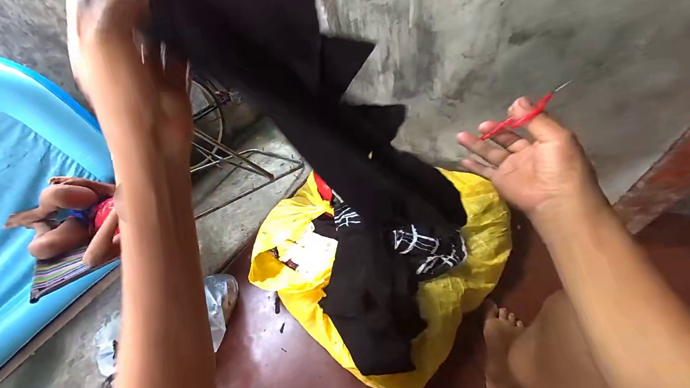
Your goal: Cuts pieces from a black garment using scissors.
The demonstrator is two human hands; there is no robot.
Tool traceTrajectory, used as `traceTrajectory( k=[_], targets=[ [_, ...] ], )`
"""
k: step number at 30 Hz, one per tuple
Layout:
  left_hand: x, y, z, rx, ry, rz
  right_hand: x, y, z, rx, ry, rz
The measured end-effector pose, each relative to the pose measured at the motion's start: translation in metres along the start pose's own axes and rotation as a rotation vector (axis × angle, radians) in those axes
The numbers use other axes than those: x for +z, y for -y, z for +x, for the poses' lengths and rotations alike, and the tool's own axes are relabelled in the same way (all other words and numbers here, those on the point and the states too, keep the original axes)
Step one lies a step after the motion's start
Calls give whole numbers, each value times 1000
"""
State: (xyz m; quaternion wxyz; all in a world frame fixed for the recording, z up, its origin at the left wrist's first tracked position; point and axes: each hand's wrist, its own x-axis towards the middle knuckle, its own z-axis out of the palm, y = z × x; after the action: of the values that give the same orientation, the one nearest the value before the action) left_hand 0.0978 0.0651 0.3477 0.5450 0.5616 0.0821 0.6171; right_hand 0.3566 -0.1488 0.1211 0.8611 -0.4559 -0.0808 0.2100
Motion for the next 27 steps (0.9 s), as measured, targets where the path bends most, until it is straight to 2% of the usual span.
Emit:
traceTrajectory(
  k=[3, 6, 7, 9, 11, 13, 19, 24, 27],
  targets=[
    [-99, 69, -113, -137, -135, 202, 3, 1, -5, 44, 24, 59],
    [-191, 176, -275, -466, -466, 275, 3, 0, -6, 57, 52, 65],
    [-206, 199, -324, -636, -555, 313, 3, -1, -7, 62, 60, 57],
    [-222, 227, -405, -1039, -629, 459, 4, -3, -10, 85, 79, 30],
    [-223, 241, -449, -1339, -635, 535, 6, -5, -13, 101, 83, 14],
    [-218, 251, -459, -1415, -589, 496, 6, -6, -15, 110, 87, 4],
    [-202, 279, -423, -1193, -334, 471, 5, -13, -20, 88, 119, -80],
    [-175, 300, -403, -1146, -231, 368, 15, -15, -25, 86, 102, -123],
    [-154, 316, -398, -1110, -53, 407, 17, -14, -24, 90, 108, -161]
  ],
)
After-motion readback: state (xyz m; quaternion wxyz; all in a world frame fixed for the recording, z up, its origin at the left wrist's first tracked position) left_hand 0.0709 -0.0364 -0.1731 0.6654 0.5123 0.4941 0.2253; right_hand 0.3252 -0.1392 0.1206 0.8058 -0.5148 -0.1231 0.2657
